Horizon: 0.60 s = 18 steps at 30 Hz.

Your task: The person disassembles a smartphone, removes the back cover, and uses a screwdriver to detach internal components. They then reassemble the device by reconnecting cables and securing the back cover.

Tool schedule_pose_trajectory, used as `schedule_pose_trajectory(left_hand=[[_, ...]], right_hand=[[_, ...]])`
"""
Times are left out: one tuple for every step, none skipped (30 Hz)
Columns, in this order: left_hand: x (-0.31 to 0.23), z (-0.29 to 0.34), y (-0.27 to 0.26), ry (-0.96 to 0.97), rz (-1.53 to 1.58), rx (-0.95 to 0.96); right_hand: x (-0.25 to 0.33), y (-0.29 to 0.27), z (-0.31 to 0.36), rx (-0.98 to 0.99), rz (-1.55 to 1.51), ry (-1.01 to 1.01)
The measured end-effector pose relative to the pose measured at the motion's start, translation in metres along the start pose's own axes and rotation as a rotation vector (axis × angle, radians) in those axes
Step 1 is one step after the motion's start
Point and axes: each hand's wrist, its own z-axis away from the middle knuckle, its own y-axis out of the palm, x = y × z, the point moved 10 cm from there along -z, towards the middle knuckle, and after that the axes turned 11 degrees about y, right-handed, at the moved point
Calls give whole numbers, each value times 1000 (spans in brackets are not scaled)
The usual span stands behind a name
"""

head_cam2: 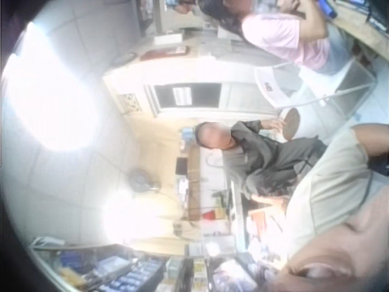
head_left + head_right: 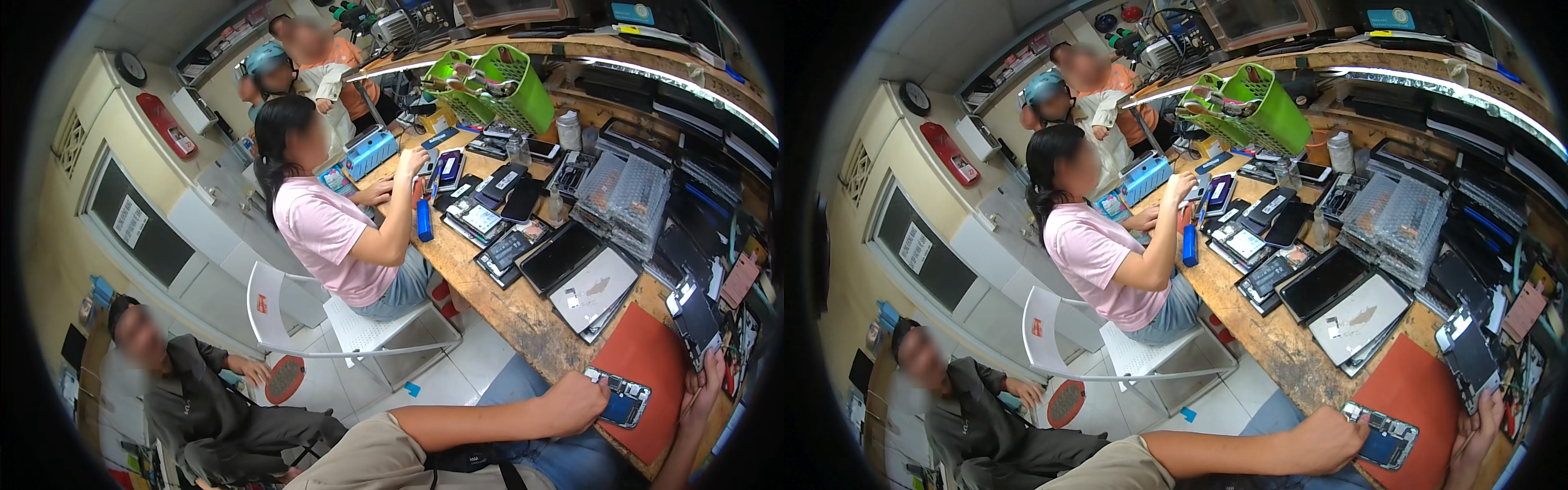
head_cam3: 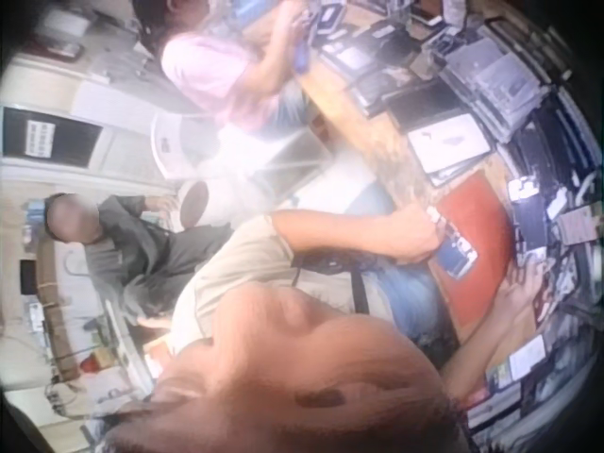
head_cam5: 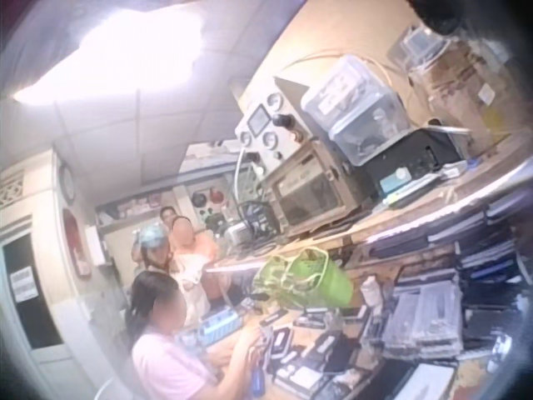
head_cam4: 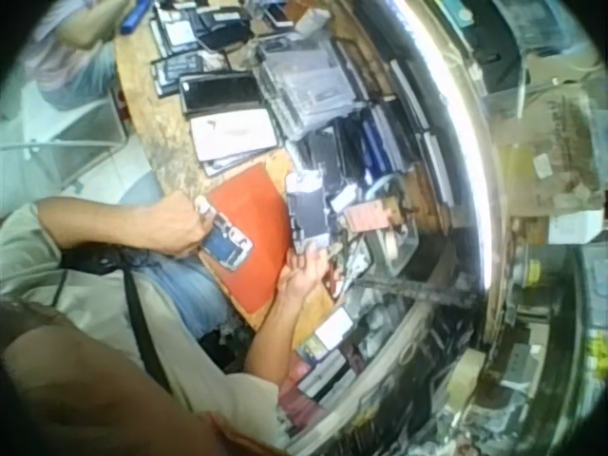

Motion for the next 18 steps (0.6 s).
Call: schedule_pose_trajectory(left_hand=[[0,-1,-2,7,3,-7],[0,-1,-5,15,6,-14],[-1,-1,-5,19,13,-20],[0,-1,-3,15,16,-14],[-1,-1,0,12,18,-8],[-1,-1,2,10,20,-8],[-1,0,3,4,29,-2],[-3,3,3,-3,39,3],[-2,3,0,-2,38,5],[-1,4,-1,-20,46,8],[0,7,-1,-38,55,12],[1,6,-3,-51,62,12],[4,5,-6,-57,92,6],[9,3,-11,-59,124,4],[13,-1,-16,-55,162,5],[17,-7,-18,-92,169,30],[23,-13,-25,-119,176,60],[29,-18,-20,-165,175,140]], right_hand=[[2,5,4,3,7,8],[3,10,6,5,15,17],[3,13,8,13,9,23],[3,16,10,21,4,29],[1,16,10,28,-2,36],[1,15,9,32,-5,38],[0,12,9,36,-8,42],[-1,11,9,40,-11,46],[0,12,9,35,-6,43],[0,14,10,29,-1,41],[-1,17,13,22,5,40],[2,22,15,32,8,33],[4,28,19,39,10,27],[7,30,23,41,11,20],[9,34,23,139,49,15],[10,21,28,-5,35,11],[13,25,29,-42,55,21],[18,29,32,-87,81,33]])
